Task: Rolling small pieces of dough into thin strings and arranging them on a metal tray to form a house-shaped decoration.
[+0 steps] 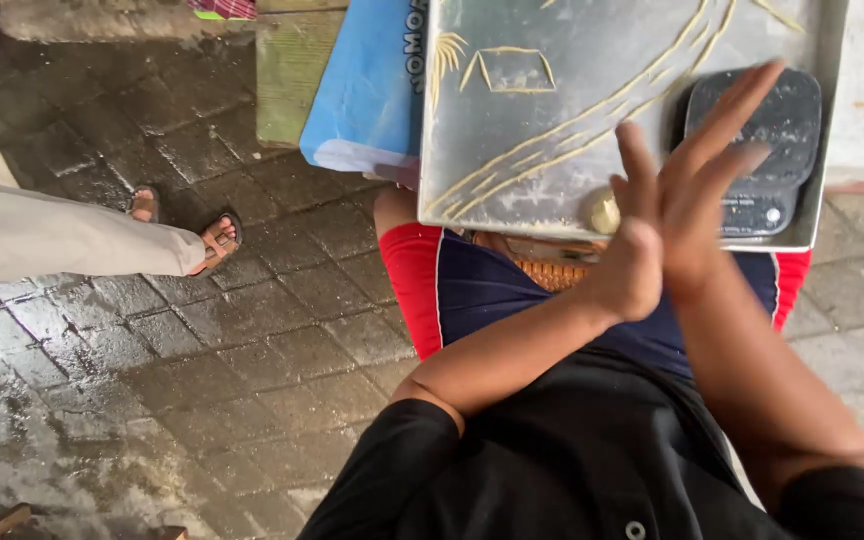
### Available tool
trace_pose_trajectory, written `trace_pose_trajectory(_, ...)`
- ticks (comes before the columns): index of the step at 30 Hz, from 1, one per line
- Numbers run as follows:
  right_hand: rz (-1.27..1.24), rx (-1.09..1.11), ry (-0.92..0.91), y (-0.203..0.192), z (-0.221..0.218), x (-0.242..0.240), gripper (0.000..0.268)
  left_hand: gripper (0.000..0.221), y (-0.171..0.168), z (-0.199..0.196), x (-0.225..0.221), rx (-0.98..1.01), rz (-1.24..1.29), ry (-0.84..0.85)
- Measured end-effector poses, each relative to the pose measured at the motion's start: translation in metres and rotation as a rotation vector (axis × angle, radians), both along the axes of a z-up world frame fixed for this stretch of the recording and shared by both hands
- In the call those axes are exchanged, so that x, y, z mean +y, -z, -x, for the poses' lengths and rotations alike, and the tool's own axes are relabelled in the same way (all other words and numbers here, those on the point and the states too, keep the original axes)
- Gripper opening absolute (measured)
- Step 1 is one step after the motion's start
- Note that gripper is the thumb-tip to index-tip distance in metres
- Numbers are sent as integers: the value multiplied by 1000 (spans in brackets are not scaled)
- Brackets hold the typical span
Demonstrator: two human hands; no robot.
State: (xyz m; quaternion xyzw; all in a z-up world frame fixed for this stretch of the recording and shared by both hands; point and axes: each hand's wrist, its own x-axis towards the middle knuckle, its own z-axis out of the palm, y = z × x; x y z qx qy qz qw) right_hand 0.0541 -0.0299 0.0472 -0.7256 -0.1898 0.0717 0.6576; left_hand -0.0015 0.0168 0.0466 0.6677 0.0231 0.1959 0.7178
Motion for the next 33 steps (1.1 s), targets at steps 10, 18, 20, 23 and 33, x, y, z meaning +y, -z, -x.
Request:
trace_pose_trajectory(10,425,-371,35,27,7,18,87,82,79,-45,29,-185,1631,188)
trace_pose_trajectory(18,-355,325,-144,-3,-40,5,108,111,34,-18,58,-370,1861,495)
trace_pose_trajectory(20,-8,63,-3,17,-45,1,105,149,-20,-24,73,270,1522,124)
trace_pose_trajectory(23,337,-21,-126,12,-22,19,109,138,11,-20,56,121,1468,159)
trace_pose_trajectory(33,560,-504,-137,29,-13,26,88,85,65,-10,31,27,1449,325)
